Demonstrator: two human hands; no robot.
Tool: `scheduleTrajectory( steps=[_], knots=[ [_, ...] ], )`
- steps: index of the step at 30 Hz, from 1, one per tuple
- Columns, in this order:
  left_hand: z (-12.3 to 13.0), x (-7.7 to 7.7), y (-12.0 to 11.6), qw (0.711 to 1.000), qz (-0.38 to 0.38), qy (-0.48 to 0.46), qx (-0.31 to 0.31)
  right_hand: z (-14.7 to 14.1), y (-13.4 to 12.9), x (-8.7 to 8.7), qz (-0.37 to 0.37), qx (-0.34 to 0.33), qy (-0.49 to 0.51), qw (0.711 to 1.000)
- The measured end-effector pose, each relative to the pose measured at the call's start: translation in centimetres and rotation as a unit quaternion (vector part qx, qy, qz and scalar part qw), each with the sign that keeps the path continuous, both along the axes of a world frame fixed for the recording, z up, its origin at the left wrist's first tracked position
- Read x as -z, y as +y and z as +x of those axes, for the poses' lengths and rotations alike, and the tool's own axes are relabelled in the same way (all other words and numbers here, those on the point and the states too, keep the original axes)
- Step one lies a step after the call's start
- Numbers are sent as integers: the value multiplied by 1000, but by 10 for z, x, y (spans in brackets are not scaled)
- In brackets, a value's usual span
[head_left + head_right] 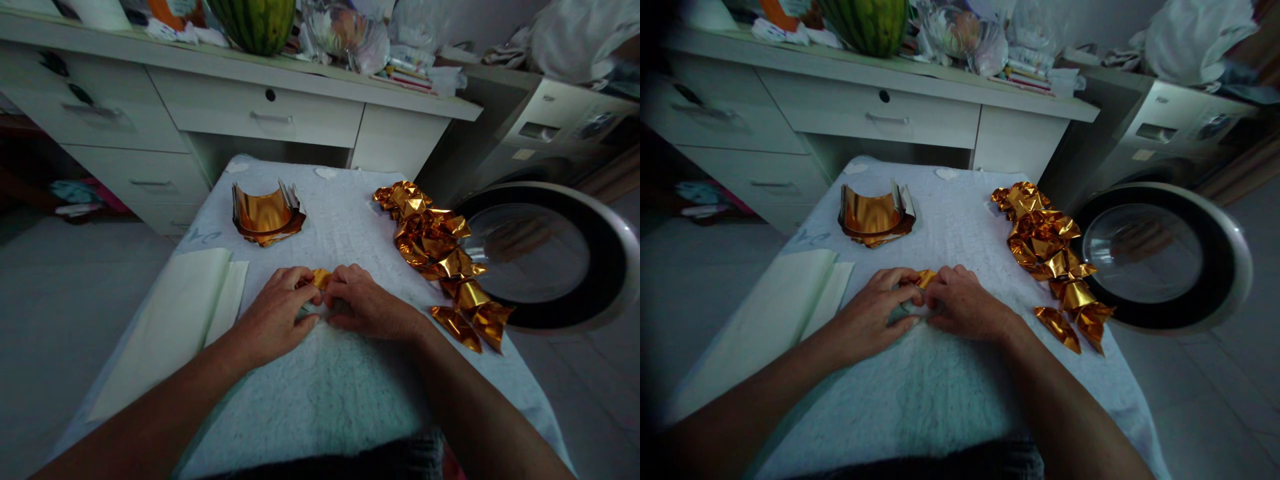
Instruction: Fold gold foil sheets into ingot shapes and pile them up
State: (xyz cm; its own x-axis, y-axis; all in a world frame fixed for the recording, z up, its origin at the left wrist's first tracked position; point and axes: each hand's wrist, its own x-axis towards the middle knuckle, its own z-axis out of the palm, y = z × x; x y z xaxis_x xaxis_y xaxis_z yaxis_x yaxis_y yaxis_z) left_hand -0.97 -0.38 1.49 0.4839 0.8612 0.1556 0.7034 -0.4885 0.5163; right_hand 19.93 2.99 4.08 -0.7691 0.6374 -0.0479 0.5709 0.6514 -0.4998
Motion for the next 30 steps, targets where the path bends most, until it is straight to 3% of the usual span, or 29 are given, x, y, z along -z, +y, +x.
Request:
scheduleTrajectory(
  steps=[8, 17, 30],
  knots=[
    [4, 0, -2, 999, -27, -21, -31, 1, 4, 4, -12, 6, 15, 1000],
    [6, 0, -4, 998, -11, -41, -38, 7, 6, -4, -50, -7, 25, 998],
    [15, 3, -6, 996, 3, -36, -76, 5, 7, 4, -32, 18, 62, 997]
  ],
)
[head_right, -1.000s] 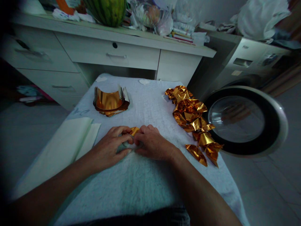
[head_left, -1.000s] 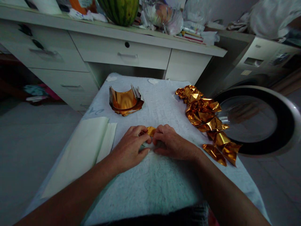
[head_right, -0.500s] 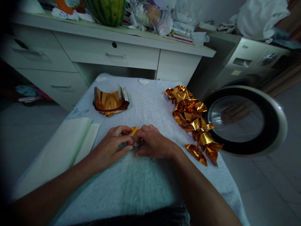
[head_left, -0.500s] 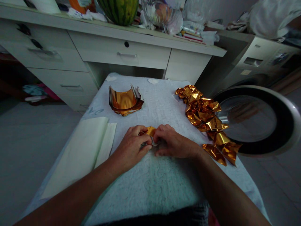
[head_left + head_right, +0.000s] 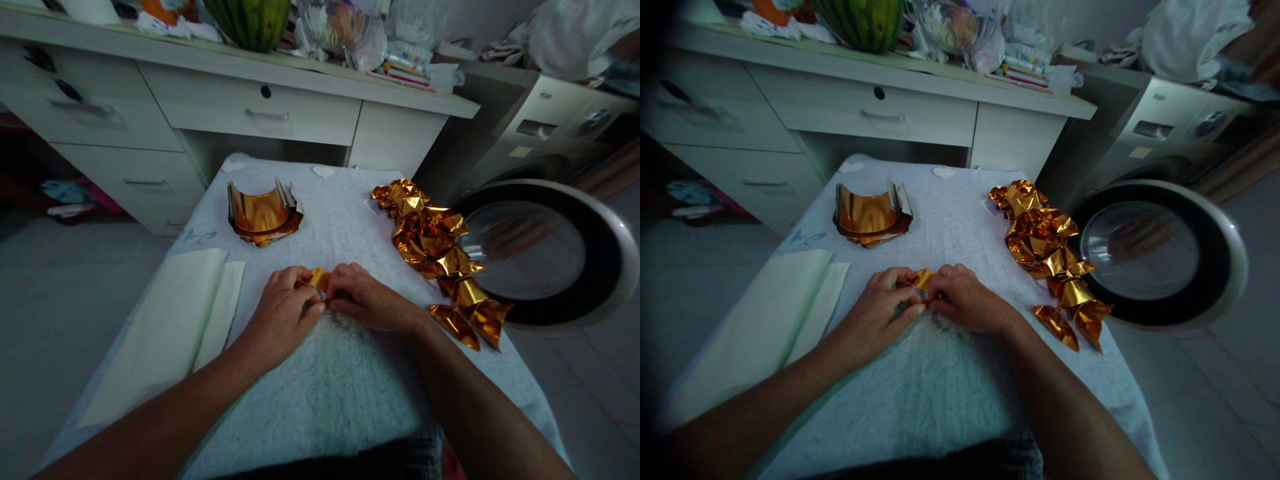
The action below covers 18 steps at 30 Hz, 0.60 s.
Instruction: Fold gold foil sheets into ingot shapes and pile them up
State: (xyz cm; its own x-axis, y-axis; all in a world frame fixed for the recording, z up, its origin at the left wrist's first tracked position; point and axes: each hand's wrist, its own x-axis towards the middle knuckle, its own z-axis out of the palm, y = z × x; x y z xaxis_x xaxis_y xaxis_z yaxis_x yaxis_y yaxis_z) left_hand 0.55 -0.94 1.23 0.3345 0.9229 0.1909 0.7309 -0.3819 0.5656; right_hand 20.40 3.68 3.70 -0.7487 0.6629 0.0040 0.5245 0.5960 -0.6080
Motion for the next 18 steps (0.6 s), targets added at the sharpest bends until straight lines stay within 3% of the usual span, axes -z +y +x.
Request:
scheduleTrajectory(
  steps=[6, 18],
  knots=[
    [6, -2, 1, 1000, 5, 6, -24, -3, 0, 1, -15, 43, 33, 998],
    [8, 3, 4, 998, 44, 26, -35, -1, 2, -1, -34, 42, 60, 997]
  ],
)
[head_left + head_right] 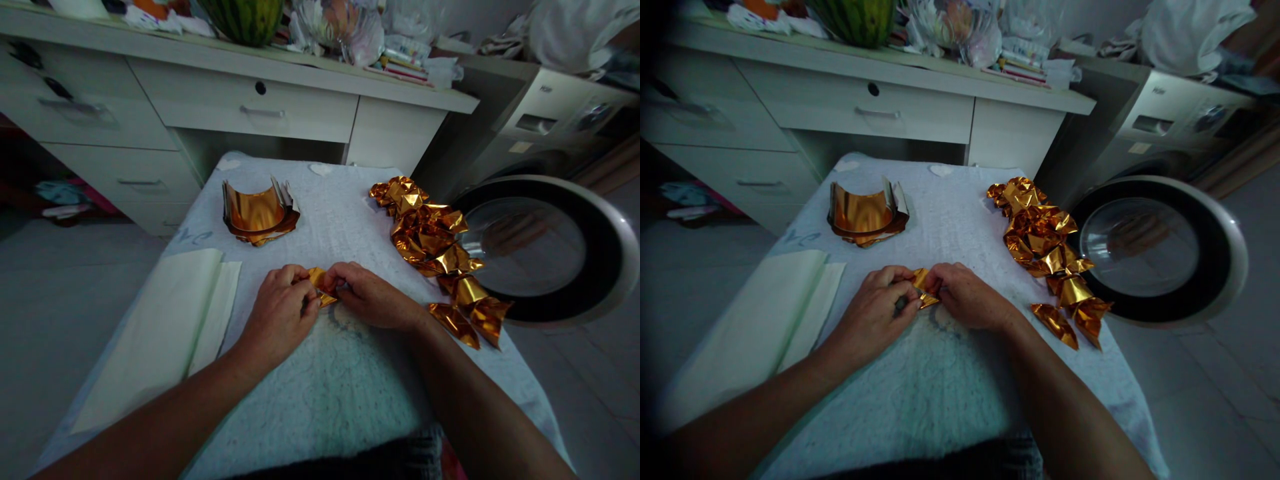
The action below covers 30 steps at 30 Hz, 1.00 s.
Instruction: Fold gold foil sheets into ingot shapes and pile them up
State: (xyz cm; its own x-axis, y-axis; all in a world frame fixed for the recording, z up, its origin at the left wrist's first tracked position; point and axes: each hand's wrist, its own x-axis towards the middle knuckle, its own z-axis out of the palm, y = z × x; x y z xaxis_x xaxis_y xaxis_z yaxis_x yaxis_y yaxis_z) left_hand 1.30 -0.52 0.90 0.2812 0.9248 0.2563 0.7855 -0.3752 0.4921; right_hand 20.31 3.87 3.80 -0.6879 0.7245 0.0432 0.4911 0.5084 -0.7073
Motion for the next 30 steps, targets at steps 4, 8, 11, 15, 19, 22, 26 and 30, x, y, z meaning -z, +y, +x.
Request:
scheduleTrajectory(
  steps=[4, 8, 11, 15, 19, 22, 26, 30],
  knots=[
    [0, 3, 1, 1000, 9, 3, -4, -1, 0, 0, -5, 0, 5, 1000],
    [0, 2, 1, 1000, 4, 6, -4, -2, -1, 0, -4, 0, -5, 1000],
    [0, 0, 2, 1000, 0, 6, -8, -5, -2, 2, 5, 11, -23, 1000],
    [1, 2, 2, 1000, 3, 13, -11, -7, -3, 4, 15, 23, -45, 999],
    [0, 3, 2, 1000, 8, 15, -9, -9, -4, 3, 17, 27, -49, 998],
    [1, 2, 3, 1000, 8, 14, -12, -9, -4, 2, 15, 29, -48, 998],
    [1, 1, 3, 1000, 0, 17, -11, -8, -4, 2, 21, 24, -49, 998],
    [1, 2, 3, 1000, -2, 20, -8, -7, -4, 2, 28, 21, -53, 998]
  ],
)
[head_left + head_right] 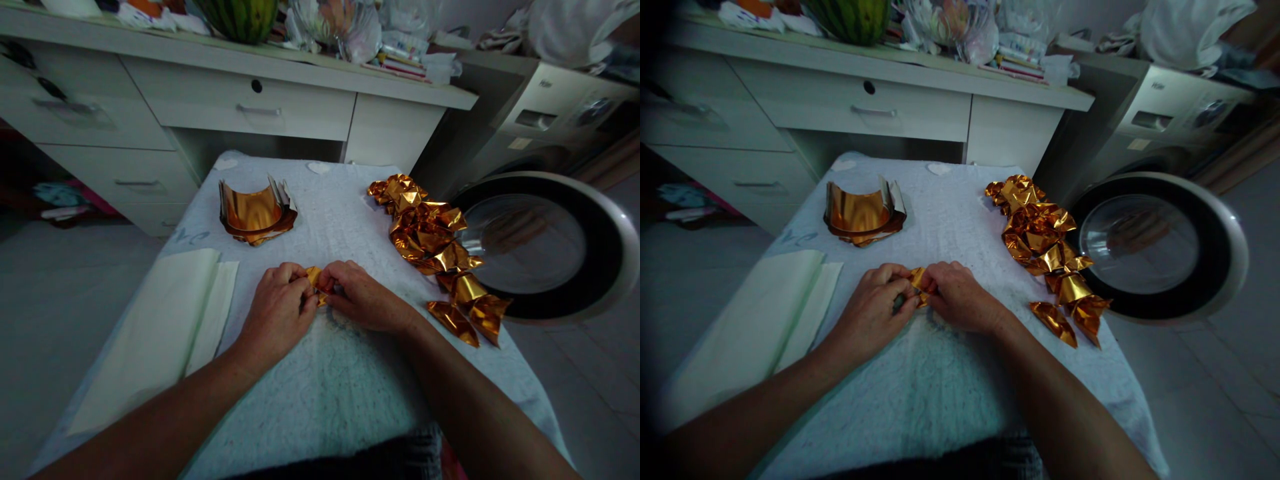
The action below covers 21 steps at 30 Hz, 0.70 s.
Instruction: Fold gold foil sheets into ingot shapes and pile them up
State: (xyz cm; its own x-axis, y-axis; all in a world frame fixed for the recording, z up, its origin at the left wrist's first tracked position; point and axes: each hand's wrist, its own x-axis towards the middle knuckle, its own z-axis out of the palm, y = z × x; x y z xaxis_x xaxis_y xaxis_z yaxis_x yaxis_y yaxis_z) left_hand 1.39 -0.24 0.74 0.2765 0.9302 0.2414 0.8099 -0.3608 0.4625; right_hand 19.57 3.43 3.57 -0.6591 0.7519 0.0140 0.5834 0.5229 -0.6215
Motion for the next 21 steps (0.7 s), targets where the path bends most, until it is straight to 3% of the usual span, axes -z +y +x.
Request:
scheduleTrajectory(
  steps=[21],
  knots=[
    [1, 1, 1, 1000, -1, 13, -7, -3, -1, 1, -2, 11, -14, 1000]
  ],
)
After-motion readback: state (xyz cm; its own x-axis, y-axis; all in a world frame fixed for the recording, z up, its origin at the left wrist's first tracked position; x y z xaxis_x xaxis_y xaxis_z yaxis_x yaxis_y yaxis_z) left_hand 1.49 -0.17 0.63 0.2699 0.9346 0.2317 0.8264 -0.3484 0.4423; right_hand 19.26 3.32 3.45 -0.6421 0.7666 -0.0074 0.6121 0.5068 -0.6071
